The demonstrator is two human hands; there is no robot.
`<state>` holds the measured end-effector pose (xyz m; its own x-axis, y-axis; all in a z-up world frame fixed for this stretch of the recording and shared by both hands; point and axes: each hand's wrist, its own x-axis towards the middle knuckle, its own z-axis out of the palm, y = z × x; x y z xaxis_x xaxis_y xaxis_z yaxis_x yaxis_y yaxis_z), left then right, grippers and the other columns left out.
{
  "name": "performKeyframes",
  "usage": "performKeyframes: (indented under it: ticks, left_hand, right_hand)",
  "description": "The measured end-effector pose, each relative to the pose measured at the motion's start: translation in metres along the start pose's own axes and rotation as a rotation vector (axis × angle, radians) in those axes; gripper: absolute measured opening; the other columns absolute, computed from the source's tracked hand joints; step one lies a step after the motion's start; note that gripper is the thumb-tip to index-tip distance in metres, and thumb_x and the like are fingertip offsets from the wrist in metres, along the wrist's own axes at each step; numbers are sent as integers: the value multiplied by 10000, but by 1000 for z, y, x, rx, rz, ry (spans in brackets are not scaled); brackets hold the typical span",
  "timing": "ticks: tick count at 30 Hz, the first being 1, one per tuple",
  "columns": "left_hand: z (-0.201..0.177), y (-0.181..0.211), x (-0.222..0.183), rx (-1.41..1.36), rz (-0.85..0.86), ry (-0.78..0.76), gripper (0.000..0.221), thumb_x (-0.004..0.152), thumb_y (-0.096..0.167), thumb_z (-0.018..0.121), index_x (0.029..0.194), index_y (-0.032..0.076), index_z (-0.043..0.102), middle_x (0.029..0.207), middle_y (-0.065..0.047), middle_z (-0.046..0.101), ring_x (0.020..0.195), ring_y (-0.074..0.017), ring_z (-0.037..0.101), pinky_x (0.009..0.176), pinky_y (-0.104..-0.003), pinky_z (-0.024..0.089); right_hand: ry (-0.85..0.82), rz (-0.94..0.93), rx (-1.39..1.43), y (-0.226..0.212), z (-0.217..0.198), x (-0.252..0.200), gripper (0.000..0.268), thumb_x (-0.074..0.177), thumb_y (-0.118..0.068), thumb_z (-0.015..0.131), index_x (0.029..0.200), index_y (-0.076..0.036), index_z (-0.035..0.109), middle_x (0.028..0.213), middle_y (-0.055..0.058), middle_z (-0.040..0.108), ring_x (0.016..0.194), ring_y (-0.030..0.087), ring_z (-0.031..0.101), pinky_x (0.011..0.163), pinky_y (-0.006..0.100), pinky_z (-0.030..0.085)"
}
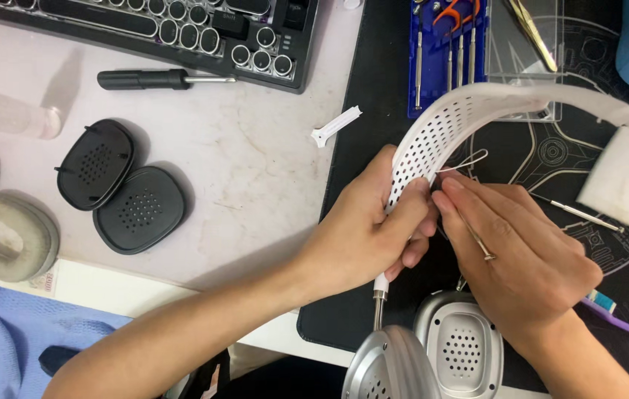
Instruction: The person disassembles and repairs a pair of over-ear headphones by unscrewing components, manipulating the mesh headband and internal wiring, and reattaching plastic clips using a small screwdriver and their hands.
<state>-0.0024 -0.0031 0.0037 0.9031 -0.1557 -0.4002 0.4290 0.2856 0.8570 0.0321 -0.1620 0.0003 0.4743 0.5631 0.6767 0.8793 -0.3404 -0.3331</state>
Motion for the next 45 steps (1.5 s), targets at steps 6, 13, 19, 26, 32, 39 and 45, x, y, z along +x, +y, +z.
performKeyframes:
  ticks: [6,13,19,26,32,39,45]
  left_hand:
    - [1,5,-3,12,-32,-1,100,1079,175,408,1093,77,417,763,-83,522,499,-130,501,353,-265,389]
    - [1,-3,3,-31,70,18,120,1083,181,398,1080,61,394,798,-76,530,479,-122,485,323,-240,362]
    - [0,0,2,-45,11,20,122,1080,195,407,1091,74,414,797,-69,525,485,-121,489,330,-241,356]
    - [-1,-2,2,-23,10,25,133,1073,206,408,1102,76,417,790,-65,530,479,-115,490,320,-250,355]
    - [0,2,0,-30,-12,19,145,1072,210,412,1127,76,424,783,-64,526,489,-114,486,329,-245,354]
    - [0,-2,1,-26,-5,23,144,1069,214,419,1137,88,435,778,-64,528,483,-106,483,322,-240,353]
    - [1,1,-1,-5,-1,9,118,1077,198,415,1107,84,427,773,-70,539,480,-108,478,323,-241,356]
  right_hand:
    - [8,-10,-30,-1,1,-2,125,924,202,807,1016,203,723,1021,309,752,884,422,774,786,418,658]
    - [40,117,-18,-8,-4,3,45,974,173,711,983,155,751,998,265,771,873,350,783,751,311,601]
    - [23,111,40,-4,-2,5,29,949,178,737,978,185,740,991,306,755,871,393,774,767,376,628]
    - [-4,90,-3,-2,-2,3,47,968,146,756,1010,167,752,1011,286,767,871,373,776,758,352,611]
    - [2,95,-32,-2,-3,1,44,974,136,773,1015,152,765,1013,270,778,872,349,783,757,330,603]
    - [5,97,-15,-2,-2,2,46,967,155,761,1008,173,751,1006,291,770,863,365,777,760,337,600]
    - [2,88,-97,-2,-4,0,29,981,152,787,1008,142,785,998,246,794,875,337,790,754,307,586]
